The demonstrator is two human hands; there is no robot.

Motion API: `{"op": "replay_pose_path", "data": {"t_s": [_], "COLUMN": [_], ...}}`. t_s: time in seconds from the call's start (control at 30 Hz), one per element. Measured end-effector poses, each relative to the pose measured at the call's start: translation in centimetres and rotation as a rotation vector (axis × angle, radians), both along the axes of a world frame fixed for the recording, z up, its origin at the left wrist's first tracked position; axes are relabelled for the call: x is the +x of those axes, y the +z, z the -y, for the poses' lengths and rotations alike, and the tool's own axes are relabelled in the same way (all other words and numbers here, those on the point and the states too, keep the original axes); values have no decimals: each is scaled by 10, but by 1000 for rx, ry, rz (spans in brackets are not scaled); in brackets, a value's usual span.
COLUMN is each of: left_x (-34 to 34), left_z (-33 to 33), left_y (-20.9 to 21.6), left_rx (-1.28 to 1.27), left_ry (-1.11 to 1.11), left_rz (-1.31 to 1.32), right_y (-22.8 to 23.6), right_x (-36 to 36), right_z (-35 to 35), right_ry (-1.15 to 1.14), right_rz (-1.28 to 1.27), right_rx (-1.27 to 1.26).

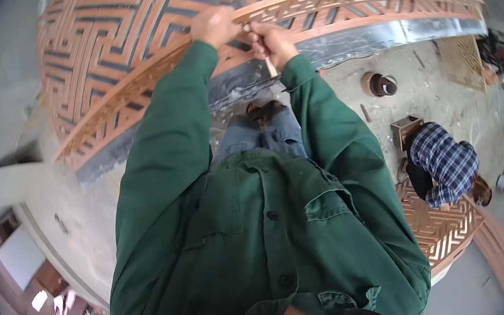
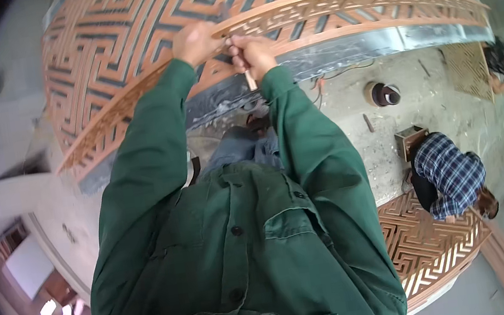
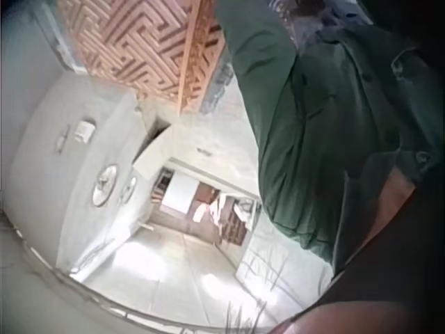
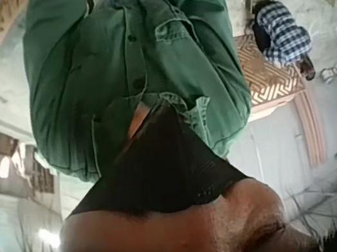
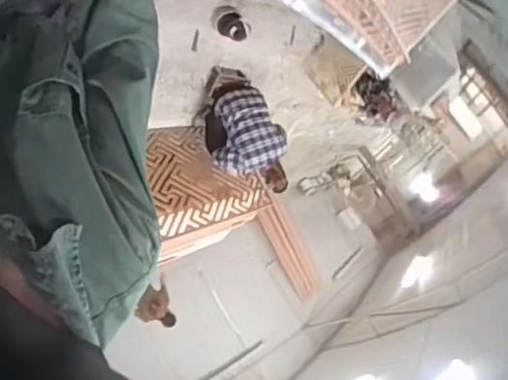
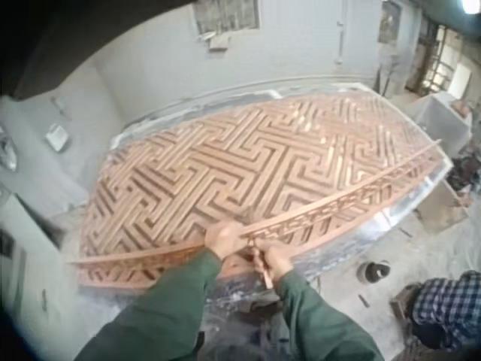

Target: Use a metal file to smooth the edges and intricate details of a decorative wooden panel with a geometric pattern.

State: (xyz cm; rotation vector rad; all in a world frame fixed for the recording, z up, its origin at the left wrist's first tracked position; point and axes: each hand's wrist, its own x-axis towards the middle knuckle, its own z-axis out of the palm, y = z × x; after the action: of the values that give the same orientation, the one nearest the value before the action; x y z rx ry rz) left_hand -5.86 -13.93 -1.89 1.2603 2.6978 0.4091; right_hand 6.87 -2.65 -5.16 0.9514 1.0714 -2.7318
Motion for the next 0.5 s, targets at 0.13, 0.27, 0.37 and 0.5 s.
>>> {"op": "replay_pose_path", "data": {"t_s": [0.13,0.27,0.37,0.5], "left_x": [5,10,16,14], "left_z": [14,15,11,13], "left_y": [3,7,17,14], "left_rx": [-73,-72,-88,-61], "left_ry": [107,137,106,89], "left_rz": [37,-34,-40,-32], "right_y": [5,4,3,-10], "right_x": [42,71,34,-4], "right_z": [20,19,4,-11], "right_ry": [49,87,103,166], "right_rz": [-80,-60,-52,-104], "right_rx": [-125,-142,-148,-139]}}
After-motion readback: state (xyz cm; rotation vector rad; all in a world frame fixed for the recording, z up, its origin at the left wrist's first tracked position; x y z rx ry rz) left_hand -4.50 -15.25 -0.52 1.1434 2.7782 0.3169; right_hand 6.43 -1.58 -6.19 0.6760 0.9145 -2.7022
